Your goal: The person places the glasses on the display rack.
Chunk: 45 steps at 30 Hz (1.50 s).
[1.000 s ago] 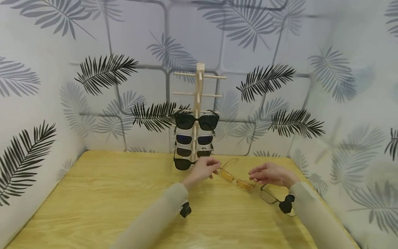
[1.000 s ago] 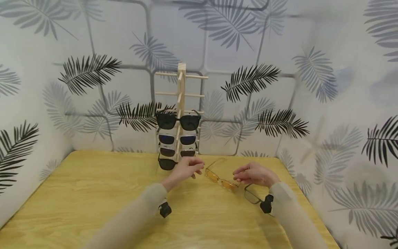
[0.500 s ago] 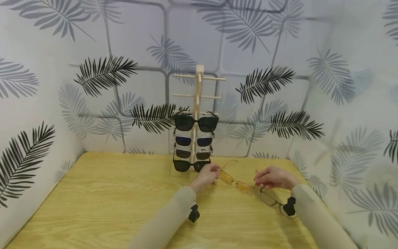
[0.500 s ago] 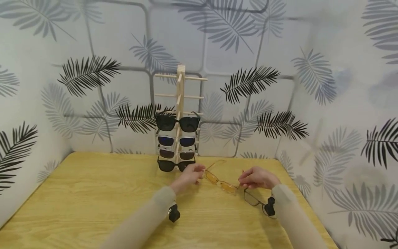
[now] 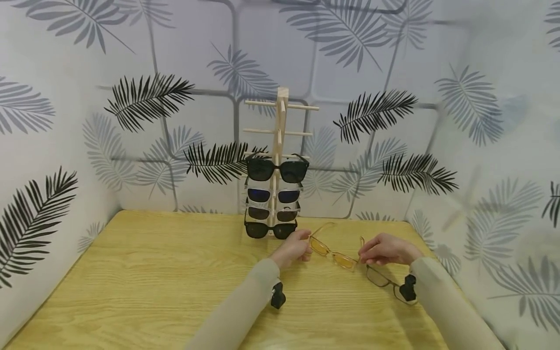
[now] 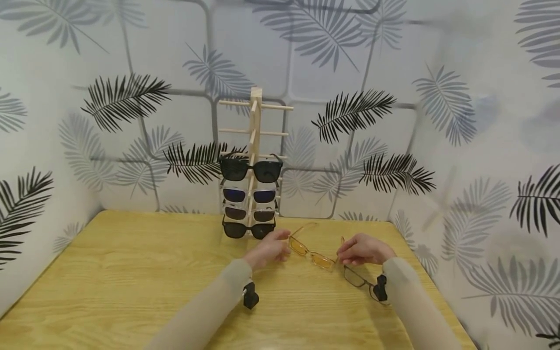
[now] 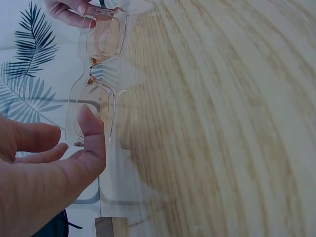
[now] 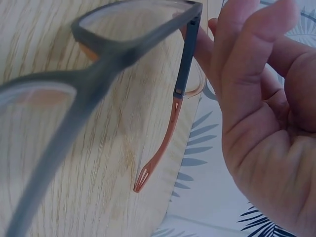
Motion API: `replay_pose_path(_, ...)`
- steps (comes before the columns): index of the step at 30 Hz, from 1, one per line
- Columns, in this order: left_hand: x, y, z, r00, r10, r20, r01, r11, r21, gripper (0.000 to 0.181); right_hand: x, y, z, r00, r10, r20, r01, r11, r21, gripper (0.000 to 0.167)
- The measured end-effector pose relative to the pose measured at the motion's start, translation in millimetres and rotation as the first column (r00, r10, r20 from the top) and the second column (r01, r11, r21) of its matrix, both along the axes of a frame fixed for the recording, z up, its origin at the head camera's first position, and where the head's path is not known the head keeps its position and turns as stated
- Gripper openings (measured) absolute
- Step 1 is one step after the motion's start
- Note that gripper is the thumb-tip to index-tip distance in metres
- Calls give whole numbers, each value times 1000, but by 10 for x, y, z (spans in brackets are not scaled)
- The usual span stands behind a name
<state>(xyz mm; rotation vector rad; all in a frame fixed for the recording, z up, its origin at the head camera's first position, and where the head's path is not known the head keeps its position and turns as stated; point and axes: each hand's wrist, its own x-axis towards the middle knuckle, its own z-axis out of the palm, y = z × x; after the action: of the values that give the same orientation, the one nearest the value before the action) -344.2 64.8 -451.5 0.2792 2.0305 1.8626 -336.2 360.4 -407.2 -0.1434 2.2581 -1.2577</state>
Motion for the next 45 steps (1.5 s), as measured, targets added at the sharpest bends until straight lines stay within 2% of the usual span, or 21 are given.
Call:
replay_pose_path(4,-18,6,0,1000,-20,9,20,1000,-11,66,2,-37,18,1000,0,-1,0,1000,1,42)
replay_pose_path(8,-25,-12,5,1000,-13,8,13,1000,-26,62,9,-62,30,1000,-8,4,8,1000,1,44)
replay_pose_path(15,27,-61,6,999,15,47,-14,999,-39,34,26,-48,11,1000,-24,10,24,1000,-7,46)
replay_pose_path(23,10,-68,-41,995,24,92,-26,999,19,26,14,-44,-50,1000,-4,-4,4,1000,3,45)
replay_pose_path(29,18,-77,-38,993,17,121,-27,996,84,33,23,-19,-55,1000,-5,-29,5,1000,-6,45)
replay_pose_path(35,36,-99,-10,994,43,102,-55,992,116,31,21,20,-41,998,-11,-60,7,998,-62,49)
replay_pose_path(39,36,-96,12,995,40,93,-52,990,134,27,38,60,-34,998,-19,-59,12,993,-116,54)
replay_pose_path(45,55,-95,61,997,28,72,-39,984,172,25,80,127,-27,999,-25,-21,19,967,-256,58)
